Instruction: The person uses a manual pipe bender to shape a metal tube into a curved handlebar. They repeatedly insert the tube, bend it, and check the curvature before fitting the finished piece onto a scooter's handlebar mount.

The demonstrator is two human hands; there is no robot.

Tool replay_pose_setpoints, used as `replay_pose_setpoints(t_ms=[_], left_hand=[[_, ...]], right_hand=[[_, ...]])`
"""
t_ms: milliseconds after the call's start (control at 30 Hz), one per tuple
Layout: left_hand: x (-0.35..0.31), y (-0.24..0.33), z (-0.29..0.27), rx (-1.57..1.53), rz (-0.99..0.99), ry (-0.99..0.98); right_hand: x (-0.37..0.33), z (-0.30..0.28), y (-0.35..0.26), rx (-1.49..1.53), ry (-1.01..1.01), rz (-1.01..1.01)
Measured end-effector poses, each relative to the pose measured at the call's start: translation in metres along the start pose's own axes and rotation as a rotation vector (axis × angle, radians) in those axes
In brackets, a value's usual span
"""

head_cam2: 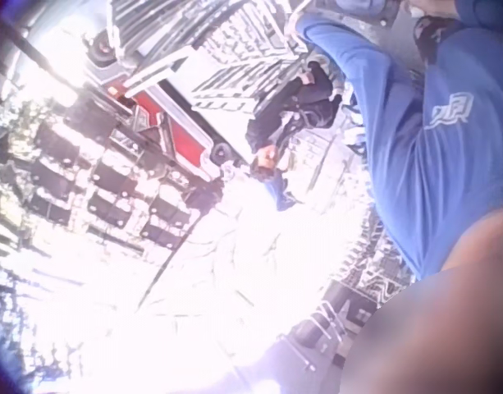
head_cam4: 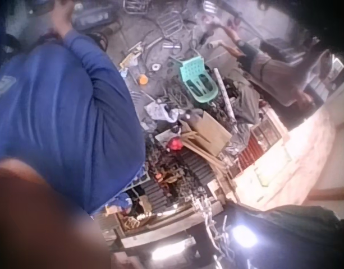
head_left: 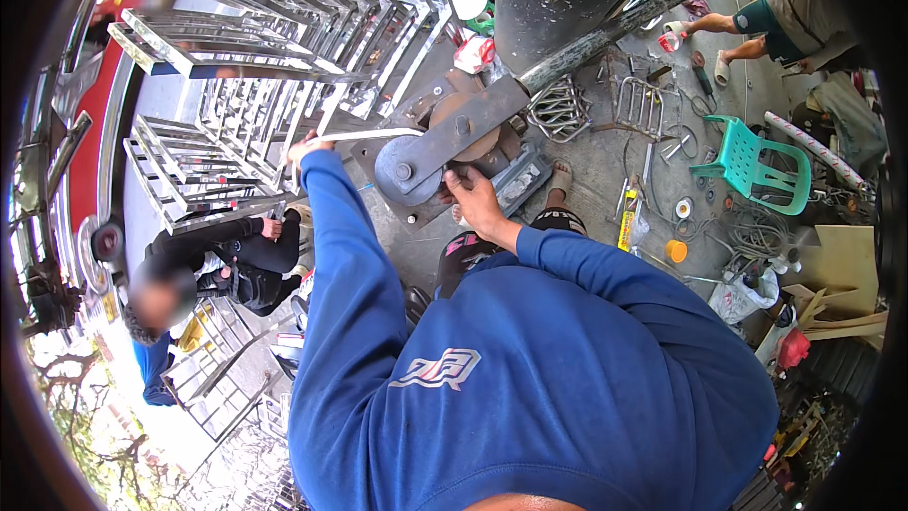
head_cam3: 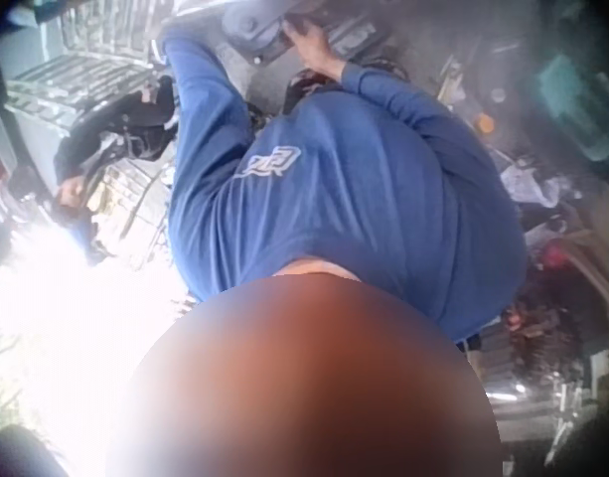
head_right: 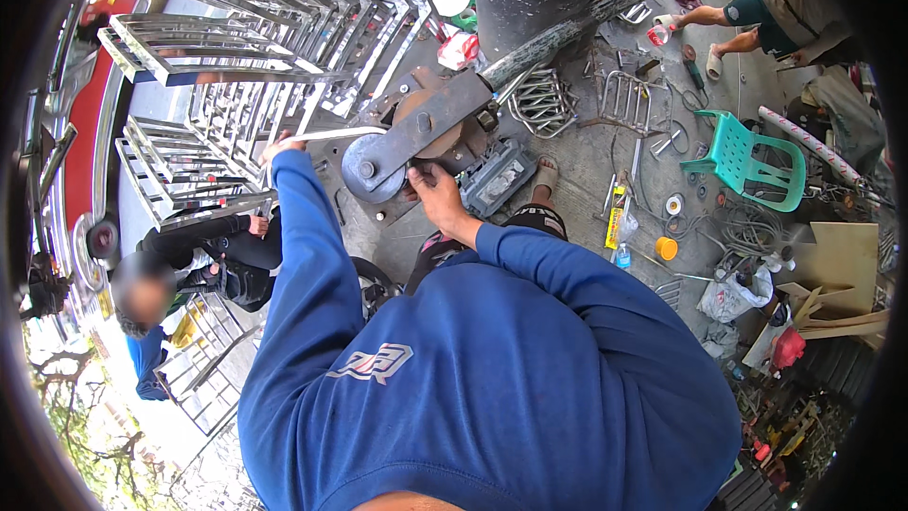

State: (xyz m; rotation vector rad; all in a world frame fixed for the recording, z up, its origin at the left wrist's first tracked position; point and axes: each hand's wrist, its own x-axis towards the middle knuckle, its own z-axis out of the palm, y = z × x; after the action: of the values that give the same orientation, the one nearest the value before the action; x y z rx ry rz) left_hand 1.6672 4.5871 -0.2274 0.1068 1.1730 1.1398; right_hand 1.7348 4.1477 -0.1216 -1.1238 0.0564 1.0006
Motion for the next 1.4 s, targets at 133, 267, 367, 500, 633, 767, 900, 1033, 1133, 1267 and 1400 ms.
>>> replay_pose_setpoints(t_ms=[133,267,367,500,633,767,900,1033,1133,1267,1400], left_hand=[[-0.033,0.029,-0.07,-0.212,0.211,0.124],[-0.128,0.037,-0.111,0.212,0.171,-0.055],[-0.185,0.043,-0.135,0.323,0.022,0.035],[-0.207,0.036,-0.143,0.04,0.071,-0.313],[-0.199,0.028,-0.142,0.202,0.336,-0.297],[-0.194,0.028,-0.134,0.087,0.316,-0.435],[-0.191,0.038,-0.113,0.046,0.399,-0.56],[-0.174,0.045,-0.107,-0.012,0.349,-0.859],[-0.162,0.054,-0.141,-0.166,0.153,-1.05],[-0.161,0.087,-0.199,-0.298,-0.582,-1.195],[-0.175,0.128,-0.191,0.399,-0.54,-0.922]], right_hand=[[-0.003,-0.007,-0.002,-0.03,-0.03,0.043],[0.007,-0.006,-0.003,-0.121,-0.007,-0.084],[0.016,0.002,0.0,-0.067,0.083,0.048],[0.016,0.004,-0.002,0.056,0.053,0.107],[0.003,0.0,-0.013,0.15,-0.054,0.159],[-0.008,0.0,-0.024,0.108,-0.137,0.176],[-0.013,0.001,-0.03,0.021,-0.239,0.177],[-0.011,-0.005,-0.033,0.271,-0.319,0.328],[-0.006,-0.013,-0.036,0.343,-0.48,0.454],[0.007,-0.018,-0.038,0.398,-0.532,0.463],[0.016,-0.015,-0.037,0.34,-0.522,0.459]])
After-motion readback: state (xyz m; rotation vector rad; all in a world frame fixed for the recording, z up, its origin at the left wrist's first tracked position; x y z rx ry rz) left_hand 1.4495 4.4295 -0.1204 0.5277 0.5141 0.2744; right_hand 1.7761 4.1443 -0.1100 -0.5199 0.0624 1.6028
